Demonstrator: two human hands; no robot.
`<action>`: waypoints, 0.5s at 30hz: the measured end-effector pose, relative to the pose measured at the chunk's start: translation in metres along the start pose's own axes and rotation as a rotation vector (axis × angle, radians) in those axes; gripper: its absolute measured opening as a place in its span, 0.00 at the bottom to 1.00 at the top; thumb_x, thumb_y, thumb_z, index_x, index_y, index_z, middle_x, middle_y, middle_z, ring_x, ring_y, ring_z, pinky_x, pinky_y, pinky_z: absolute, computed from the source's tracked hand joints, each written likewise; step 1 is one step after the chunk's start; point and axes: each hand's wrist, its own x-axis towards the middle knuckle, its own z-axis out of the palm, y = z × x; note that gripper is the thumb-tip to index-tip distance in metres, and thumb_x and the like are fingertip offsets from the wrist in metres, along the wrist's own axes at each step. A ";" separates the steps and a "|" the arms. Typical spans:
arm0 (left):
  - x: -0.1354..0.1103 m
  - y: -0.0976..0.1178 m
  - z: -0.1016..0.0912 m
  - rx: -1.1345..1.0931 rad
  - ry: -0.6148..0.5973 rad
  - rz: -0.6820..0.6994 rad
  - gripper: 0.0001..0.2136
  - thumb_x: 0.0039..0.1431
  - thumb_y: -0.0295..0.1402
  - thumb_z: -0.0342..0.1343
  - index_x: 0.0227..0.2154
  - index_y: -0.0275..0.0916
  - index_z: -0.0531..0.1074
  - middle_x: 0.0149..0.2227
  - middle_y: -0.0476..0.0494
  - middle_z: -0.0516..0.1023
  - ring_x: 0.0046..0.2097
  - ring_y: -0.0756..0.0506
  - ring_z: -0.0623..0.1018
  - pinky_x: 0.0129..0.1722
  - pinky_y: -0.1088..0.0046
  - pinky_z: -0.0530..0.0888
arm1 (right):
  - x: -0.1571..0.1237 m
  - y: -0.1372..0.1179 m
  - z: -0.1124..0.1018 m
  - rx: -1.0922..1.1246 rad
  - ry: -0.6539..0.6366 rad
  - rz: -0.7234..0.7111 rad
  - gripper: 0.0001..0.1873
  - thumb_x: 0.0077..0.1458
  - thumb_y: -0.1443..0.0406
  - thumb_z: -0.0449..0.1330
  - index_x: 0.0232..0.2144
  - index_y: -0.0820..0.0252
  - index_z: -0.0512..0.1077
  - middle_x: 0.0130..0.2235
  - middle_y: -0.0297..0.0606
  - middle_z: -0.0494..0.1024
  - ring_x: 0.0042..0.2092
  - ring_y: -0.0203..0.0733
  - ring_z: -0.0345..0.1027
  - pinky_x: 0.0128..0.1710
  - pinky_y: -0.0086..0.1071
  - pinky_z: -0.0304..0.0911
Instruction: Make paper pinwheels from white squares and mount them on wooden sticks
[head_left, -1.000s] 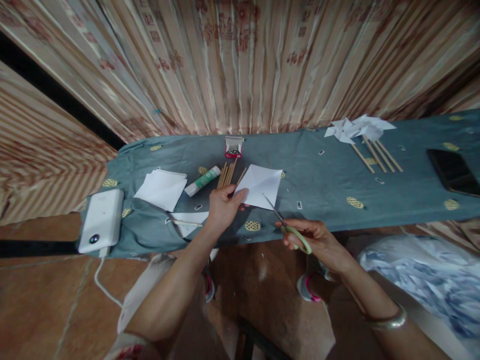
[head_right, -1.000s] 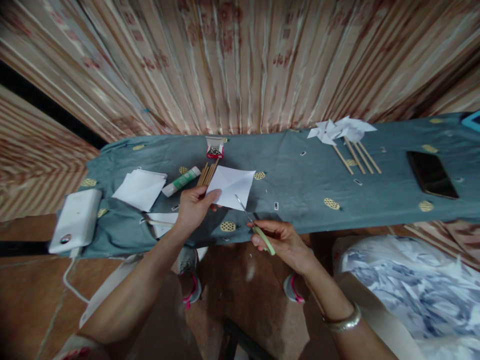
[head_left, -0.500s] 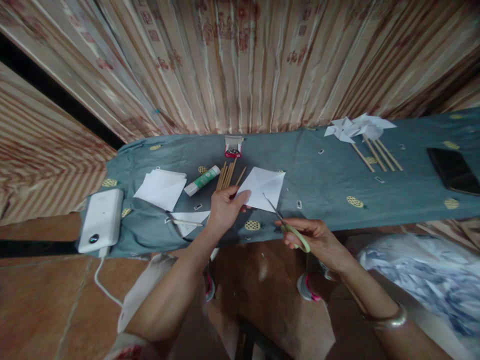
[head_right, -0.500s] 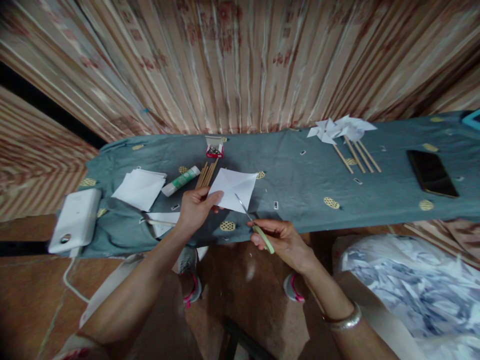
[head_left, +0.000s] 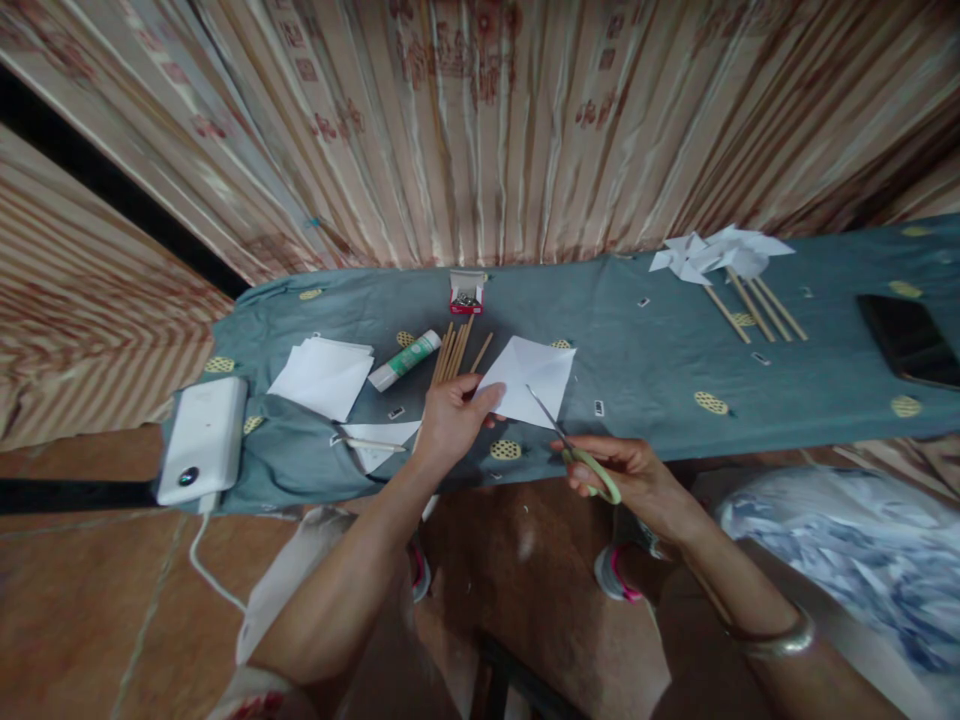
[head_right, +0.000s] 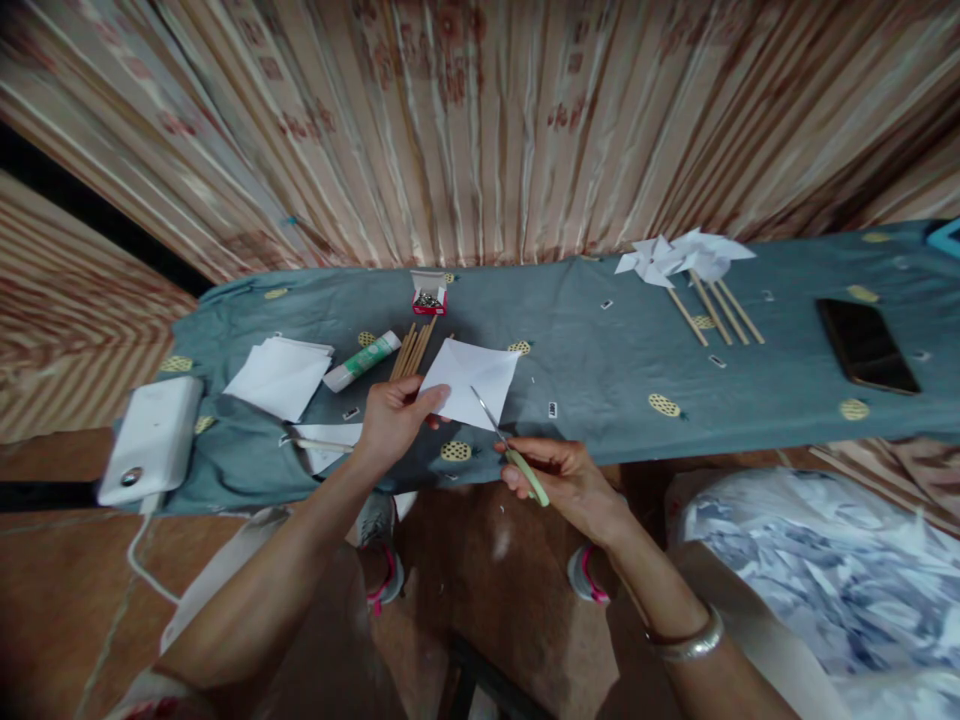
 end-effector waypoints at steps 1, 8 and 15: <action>0.000 -0.001 0.000 -0.001 0.000 0.003 0.09 0.51 0.35 0.59 0.19 0.37 0.72 0.17 0.52 0.73 0.19 0.51 0.71 0.18 0.77 0.68 | 0.000 0.000 0.000 0.002 0.000 -0.003 0.21 0.38 0.55 0.73 0.36 0.56 0.82 0.23 0.32 0.76 0.24 0.30 0.65 0.25 0.26 0.65; 0.001 -0.002 0.000 0.004 0.004 0.011 0.10 0.51 0.36 0.59 0.19 0.37 0.72 0.17 0.51 0.74 0.19 0.51 0.72 0.18 0.77 0.68 | 0.001 0.001 0.000 -0.019 -0.010 -0.032 0.20 0.40 0.55 0.73 0.37 0.56 0.81 0.23 0.32 0.76 0.23 0.29 0.65 0.24 0.26 0.65; 0.000 -0.002 0.000 0.019 0.003 0.015 0.10 0.51 0.36 0.59 0.19 0.37 0.72 0.17 0.52 0.74 0.19 0.52 0.71 0.18 0.78 0.68 | 0.001 0.000 0.001 -0.007 -0.019 0.014 0.22 0.38 0.54 0.73 0.36 0.57 0.81 0.24 0.33 0.77 0.25 0.30 0.67 0.25 0.25 0.66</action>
